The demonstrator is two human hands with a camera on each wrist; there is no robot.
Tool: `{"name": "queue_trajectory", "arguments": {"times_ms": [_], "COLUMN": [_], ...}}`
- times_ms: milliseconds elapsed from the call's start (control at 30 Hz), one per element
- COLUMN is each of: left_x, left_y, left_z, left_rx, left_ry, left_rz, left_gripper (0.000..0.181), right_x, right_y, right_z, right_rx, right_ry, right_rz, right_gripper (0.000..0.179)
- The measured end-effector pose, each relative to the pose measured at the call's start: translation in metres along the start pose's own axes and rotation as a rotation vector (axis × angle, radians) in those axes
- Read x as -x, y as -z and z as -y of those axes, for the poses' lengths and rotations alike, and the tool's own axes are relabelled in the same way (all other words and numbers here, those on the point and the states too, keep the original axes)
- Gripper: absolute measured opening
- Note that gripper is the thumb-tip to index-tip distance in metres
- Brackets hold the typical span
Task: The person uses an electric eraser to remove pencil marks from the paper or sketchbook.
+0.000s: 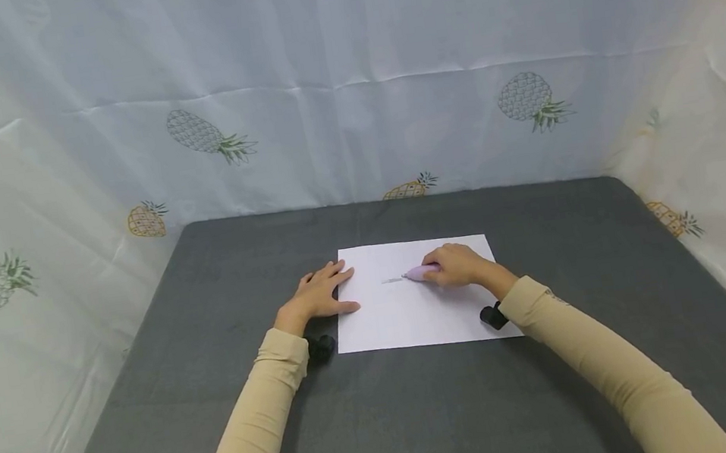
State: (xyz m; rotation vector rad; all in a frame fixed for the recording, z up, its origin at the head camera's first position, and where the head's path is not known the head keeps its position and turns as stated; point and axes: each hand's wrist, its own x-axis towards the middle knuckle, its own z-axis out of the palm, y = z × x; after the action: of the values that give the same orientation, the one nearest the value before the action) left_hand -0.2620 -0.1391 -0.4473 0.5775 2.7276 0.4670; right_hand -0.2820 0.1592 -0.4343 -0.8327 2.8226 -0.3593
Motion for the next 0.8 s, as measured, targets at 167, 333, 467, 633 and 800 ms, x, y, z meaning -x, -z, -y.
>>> {"name": "queue_trajectory", "arguments": {"times_ms": [167, 333, 467, 633, 800], "left_x": [0.0004, -0.0002, 0.0001, 0.0007, 0.0007], "left_y": [0.0, 0.0002, 0.0001, 0.0002, 0.0011], "left_z": [0.0, -0.0001, -0.001, -0.0017, -0.0009], "left_rx": [-0.001, -0.004, -0.001, 0.004, 0.001], "left_ry": [0.005, 0.004, 0.005, 0.002, 0.009], "left_rz": [0.003, 0.003, 0.0, 0.003, 0.0], "left_gripper": [0.078, 0.078, 0.079, 0.079, 0.079], "right_x": [0.0009, 0.0018, 0.0018, 0.003, 0.0024], "right_y": [0.0013, 0.0019, 0.0009, 0.0022, 0.0021], "right_z": [0.0003, -0.0001, 0.0006, 0.0, 0.0003], "right_rx": [-0.014, -0.028, -0.031, -0.035, -0.024], "right_ry": [0.0, -0.006, -0.012, -0.011, 0.004], "right_rz": [0.0, 0.011, 0.013, 0.016, -0.001], "right_gripper": [0.03, 0.03, 0.03, 0.03, 0.03]}}
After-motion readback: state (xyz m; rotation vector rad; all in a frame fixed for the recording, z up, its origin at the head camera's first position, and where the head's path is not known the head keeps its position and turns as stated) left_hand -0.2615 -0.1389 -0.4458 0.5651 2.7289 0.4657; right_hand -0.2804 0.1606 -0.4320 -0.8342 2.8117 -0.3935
